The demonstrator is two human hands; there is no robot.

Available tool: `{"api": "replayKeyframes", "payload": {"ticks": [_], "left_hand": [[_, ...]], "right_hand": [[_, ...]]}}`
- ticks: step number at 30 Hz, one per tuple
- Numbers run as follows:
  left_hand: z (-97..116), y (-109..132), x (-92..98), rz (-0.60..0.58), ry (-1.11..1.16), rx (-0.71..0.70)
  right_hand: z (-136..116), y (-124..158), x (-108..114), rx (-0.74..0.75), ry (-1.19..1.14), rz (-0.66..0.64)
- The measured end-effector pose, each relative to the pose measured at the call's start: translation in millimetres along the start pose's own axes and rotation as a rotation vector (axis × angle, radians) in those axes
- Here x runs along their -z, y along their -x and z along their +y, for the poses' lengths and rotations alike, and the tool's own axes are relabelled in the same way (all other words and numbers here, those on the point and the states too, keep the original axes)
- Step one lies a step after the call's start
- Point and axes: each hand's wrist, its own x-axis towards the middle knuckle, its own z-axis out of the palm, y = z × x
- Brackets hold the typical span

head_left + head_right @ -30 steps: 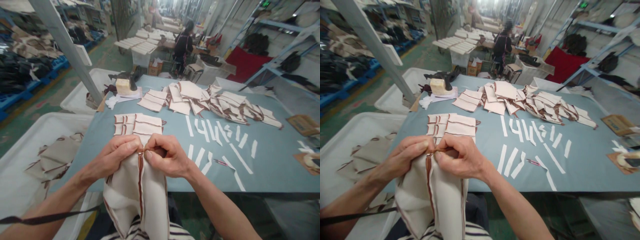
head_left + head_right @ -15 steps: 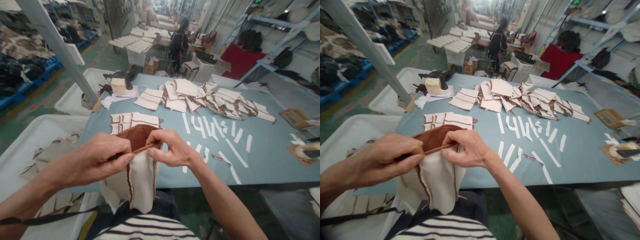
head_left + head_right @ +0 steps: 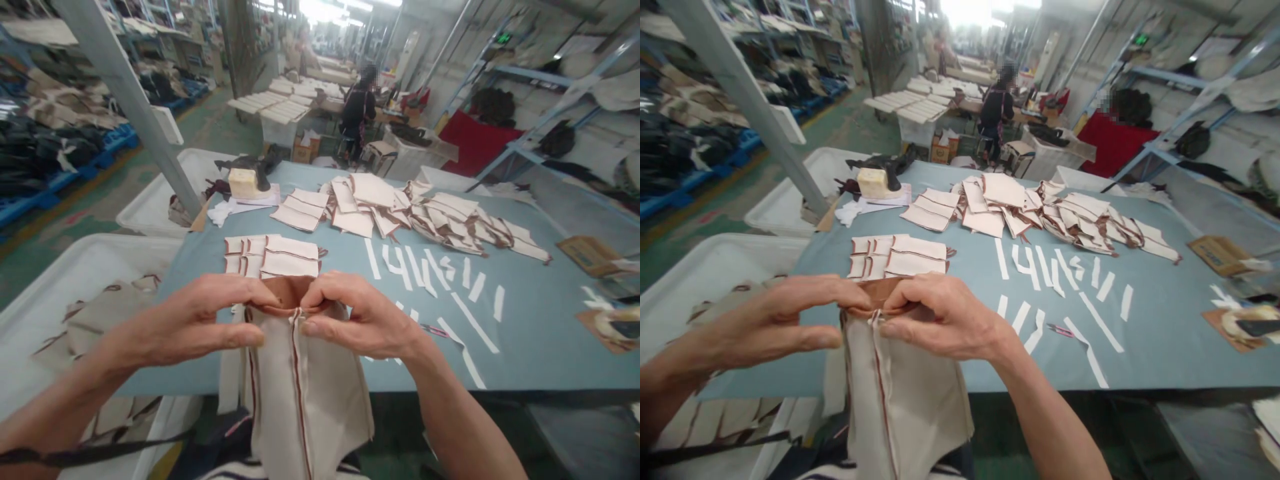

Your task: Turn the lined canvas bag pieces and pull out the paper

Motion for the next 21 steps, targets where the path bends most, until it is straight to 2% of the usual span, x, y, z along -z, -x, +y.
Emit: {"api": "replayKeyframes", "payload": {"ticks": [5,10,15,21], "left_hand": [[7.0,-18.7,-8.8,0.035,0.091,-0.036],[11.9,-24.8,-13.0,-0.007,0.0,-0.034],[15.2,-29.4,-17.9,-0.022,-0.06,-0.033],[15.9,-31.6,-31.2,-0.008,-0.022,0.0]], "right_hand": [[0.8,-7.9,2.6,0.081,0.096,-0.053],[5.5,1.3,2.5,0.046,0.177,-0.073],[8.0,8.1,-3.7,0.006,0.191,-0.047],[1.1,11.3,-14.3,-0.023,0.241,0.008]]}}
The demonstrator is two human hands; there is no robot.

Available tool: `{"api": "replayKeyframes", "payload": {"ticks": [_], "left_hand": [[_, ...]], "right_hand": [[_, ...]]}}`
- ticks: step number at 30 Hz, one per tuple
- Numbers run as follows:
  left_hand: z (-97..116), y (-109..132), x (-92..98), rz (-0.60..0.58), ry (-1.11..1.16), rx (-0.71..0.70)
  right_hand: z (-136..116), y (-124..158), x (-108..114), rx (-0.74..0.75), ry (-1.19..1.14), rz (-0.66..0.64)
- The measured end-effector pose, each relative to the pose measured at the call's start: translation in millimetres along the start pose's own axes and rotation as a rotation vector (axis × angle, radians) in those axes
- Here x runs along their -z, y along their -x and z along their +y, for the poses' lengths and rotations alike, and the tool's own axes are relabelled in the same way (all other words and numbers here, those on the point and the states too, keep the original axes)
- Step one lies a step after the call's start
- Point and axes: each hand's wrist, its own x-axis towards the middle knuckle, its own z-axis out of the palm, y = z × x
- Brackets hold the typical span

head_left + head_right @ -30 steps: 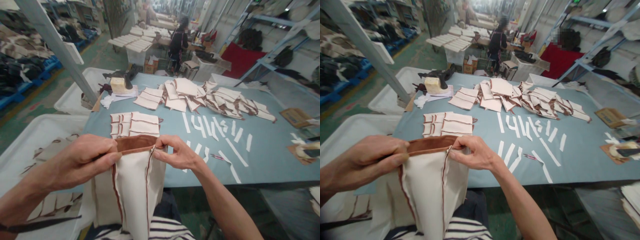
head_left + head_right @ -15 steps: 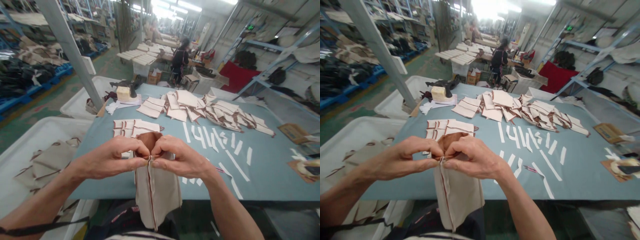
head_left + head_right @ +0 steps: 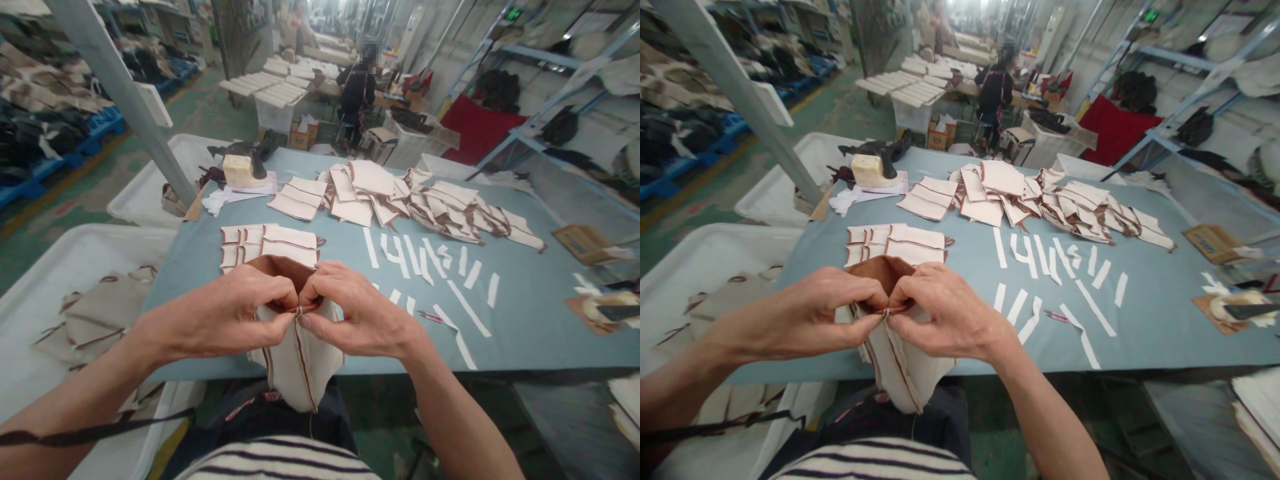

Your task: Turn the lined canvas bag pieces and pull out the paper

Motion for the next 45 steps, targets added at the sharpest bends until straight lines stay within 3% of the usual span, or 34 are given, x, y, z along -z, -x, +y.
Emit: {"api": "replayKeyframes", "payload": {"ticks": [8,20,25,39,45], "left_hand": [[0.7,6.1,-20.9,0.121,0.169,0.201],[3.0,10.3,-20.2,0.121,0.402,0.344],[2.4,12.5,-18.8,0.104,0.393,0.328],[-3.4,15.3,-7.3,0.118,0.129,0.217],[-11.1,18.7,-7.8,0.073,0.273,0.29]], "right_hand": [[2.4,-0.3,-11.9,-0.038,-0.086,0.063],[1.9,-4.2,-12.5,-0.049,-0.226,0.061],[1.2,-4.9,-12.0,-0.08,-0.266,0.044],[-8.0,-10.2,-12.5,-0.103,-0.031,-0.008],[1.7,-17.1,-23.7,-0.19,-0.275,-0.009]]}}
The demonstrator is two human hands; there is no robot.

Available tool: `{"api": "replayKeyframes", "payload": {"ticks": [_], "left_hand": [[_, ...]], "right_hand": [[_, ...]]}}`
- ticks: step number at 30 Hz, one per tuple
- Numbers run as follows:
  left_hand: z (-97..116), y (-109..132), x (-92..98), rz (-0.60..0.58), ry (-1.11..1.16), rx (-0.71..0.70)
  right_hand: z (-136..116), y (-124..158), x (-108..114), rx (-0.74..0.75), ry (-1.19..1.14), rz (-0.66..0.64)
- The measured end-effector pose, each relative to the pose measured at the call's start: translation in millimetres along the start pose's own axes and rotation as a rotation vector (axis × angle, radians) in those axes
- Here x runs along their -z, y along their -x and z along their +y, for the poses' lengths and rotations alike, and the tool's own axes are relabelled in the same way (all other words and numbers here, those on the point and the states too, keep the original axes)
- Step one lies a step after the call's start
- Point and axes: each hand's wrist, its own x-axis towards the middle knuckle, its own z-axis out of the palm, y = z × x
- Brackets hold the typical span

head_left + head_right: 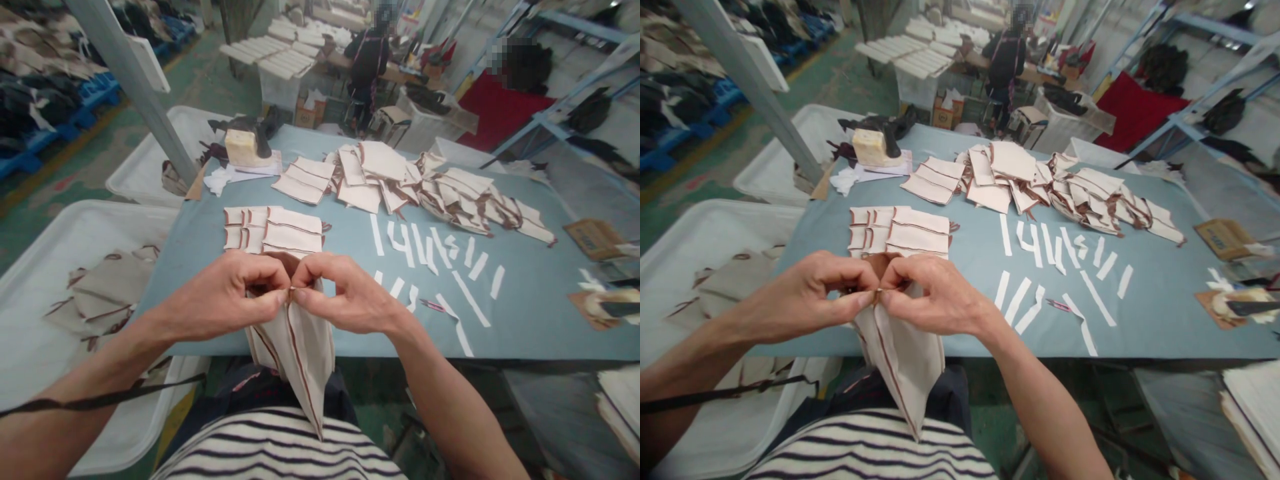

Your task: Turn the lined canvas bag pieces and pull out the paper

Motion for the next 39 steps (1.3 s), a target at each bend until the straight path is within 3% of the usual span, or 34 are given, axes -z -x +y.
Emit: {"api": "replayKeyframes", "payload": {"ticks": [3,7,13,18,23,28,32,39], "left_hand": [[-9.3,-1.1,2.0,-0.077,0.185,0.066],[-20.1,0.0,2.7,-0.083,0.301,0.079],[-17.3,-0.1,3.1,-0.025,0.237,0.116],[-19.1,-0.3,3.3,0.008,0.212,0.119],[-28.6,4.5,0.1,0.102,0.323,0.139],[-15.2,8.0,-2.4,0.128,0.269,0.154],[-4.8,9.0,-1.6,0.095,0.211,0.146],[-10.4,9.8,0.5,0.061,0.152,0.102]], "right_hand": [[4.9,-5.0,-2.1,0.015,-0.033,-0.045],[4.4,-8.8,-2.9,0.144,0.207,-0.037],[-1.2,-12.7,-6.4,0.251,0.662,-0.025],[2.4,-18.5,-5.9,0.343,0.806,0.026],[14.6,-26.5,-0.3,0.354,0.523,0.089],[18.2,-21.8,-2.2,0.231,0.067,0.048],[11.7,-18.1,-4.1,0.19,0.089,0.07],[9.3,-19.7,-4.1,0.128,0.108,0.005]]}}
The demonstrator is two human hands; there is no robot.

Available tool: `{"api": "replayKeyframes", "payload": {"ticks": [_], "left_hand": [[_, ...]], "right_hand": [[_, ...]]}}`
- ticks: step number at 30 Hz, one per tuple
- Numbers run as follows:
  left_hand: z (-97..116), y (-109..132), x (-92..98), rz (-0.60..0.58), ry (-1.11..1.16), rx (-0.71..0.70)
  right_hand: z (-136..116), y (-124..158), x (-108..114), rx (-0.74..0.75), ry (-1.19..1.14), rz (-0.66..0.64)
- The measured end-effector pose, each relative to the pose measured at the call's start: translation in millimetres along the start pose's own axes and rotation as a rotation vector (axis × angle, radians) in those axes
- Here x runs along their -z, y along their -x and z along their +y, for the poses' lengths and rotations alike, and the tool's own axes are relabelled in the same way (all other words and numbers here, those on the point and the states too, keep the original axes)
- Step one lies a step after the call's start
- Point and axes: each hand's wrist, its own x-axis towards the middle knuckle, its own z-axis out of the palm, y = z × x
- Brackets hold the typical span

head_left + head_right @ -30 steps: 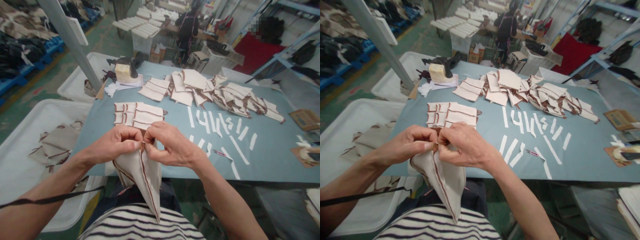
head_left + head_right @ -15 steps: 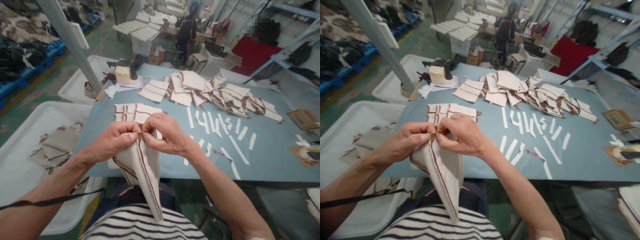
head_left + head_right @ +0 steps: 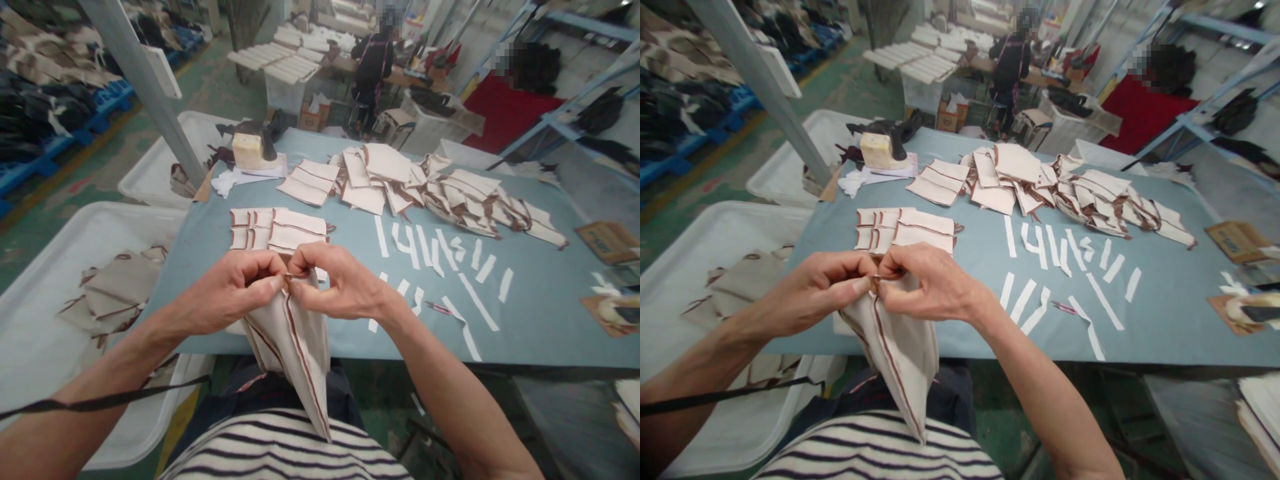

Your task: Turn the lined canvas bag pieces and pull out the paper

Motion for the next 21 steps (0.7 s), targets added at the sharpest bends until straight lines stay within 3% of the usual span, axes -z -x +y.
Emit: {"api": "replayKeyframes", "payload": {"ticks": [7,11,21], "left_hand": [[-8.6,3.2,-0.6,0.027,-0.191,-0.119],[-1.7,6.9,3.7,0.061,-0.351,-0.212],[10.2,4.7,10.2,0.074,-0.55,-0.348]], "right_hand": [[-3.4,4.5,0.9,-0.061,0.176,-0.052],[-14.5,4.5,0.3,-0.049,0.236,-0.05],[-21.1,3.9,-6.0,-0.146,0.061,0.022]]}}
